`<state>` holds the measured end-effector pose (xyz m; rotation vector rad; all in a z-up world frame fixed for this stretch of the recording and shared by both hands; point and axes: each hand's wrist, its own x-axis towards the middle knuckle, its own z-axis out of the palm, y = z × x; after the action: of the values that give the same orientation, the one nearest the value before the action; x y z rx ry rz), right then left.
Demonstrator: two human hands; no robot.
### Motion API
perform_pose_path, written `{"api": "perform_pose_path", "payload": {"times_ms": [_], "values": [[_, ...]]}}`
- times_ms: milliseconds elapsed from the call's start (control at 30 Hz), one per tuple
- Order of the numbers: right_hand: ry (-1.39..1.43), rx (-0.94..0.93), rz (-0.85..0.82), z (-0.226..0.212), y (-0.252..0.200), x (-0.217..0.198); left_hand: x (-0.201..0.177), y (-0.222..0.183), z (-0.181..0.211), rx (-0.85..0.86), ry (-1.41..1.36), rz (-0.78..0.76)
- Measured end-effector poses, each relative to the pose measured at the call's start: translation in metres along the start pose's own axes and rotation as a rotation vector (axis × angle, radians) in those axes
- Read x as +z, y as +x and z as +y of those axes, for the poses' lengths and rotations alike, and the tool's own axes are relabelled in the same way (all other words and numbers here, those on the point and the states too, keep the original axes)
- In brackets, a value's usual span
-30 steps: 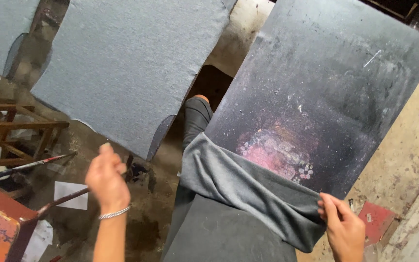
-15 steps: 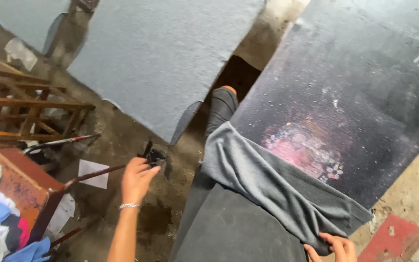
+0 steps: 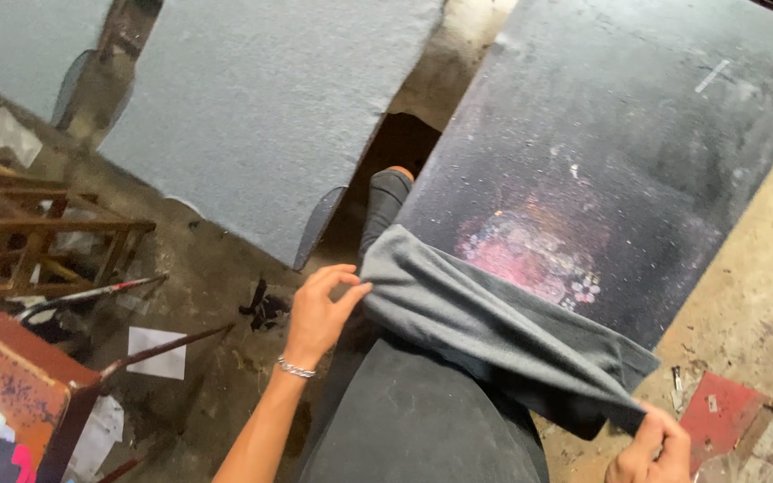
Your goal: Placing and smoothing fabric pieces onto printing boards in preparation for screen printing.
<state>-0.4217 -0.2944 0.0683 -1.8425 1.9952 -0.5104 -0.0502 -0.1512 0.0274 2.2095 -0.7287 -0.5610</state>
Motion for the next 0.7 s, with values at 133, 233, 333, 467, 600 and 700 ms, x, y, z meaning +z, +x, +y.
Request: {"api": "perform_pose_path", "payload": {"times_ms": [133, 233, 333, 467, 600, 700], "values": [[0.243, -0.094, 0.142, 0.039, 0.038, 0.028, -0.019, 0.007, 0.044, -0.212, -0.196, 0.012], [0.220, -0.380, 0.148, 0.042, 0.074, 0.039, -0.021, 0.016, 0.067, -0.306, -0.343, 0.018], [0.316, -0.407, 0.204, 0.009, 0.096, 0.039, -0.016, 0.029, 0.092, -0.344, -0.607, 0.066], [0.318, -0.362, 0.048, -0.017, 0.117, 0.026, -0.004, 0.054, 0.102, -0.261, -0.872, 0.000], [0.279, -0.187, -0.150, -0.022, 0.134, 0.014, 0.013, 0.085, 0.106, -0.129, -0.803, -0.066], [0.079, -0.395, -0.121, -0.031, 0.135, 0.004, 0.028, 0.097, 0.084, 0.067, -0.373, -0.102]]}}
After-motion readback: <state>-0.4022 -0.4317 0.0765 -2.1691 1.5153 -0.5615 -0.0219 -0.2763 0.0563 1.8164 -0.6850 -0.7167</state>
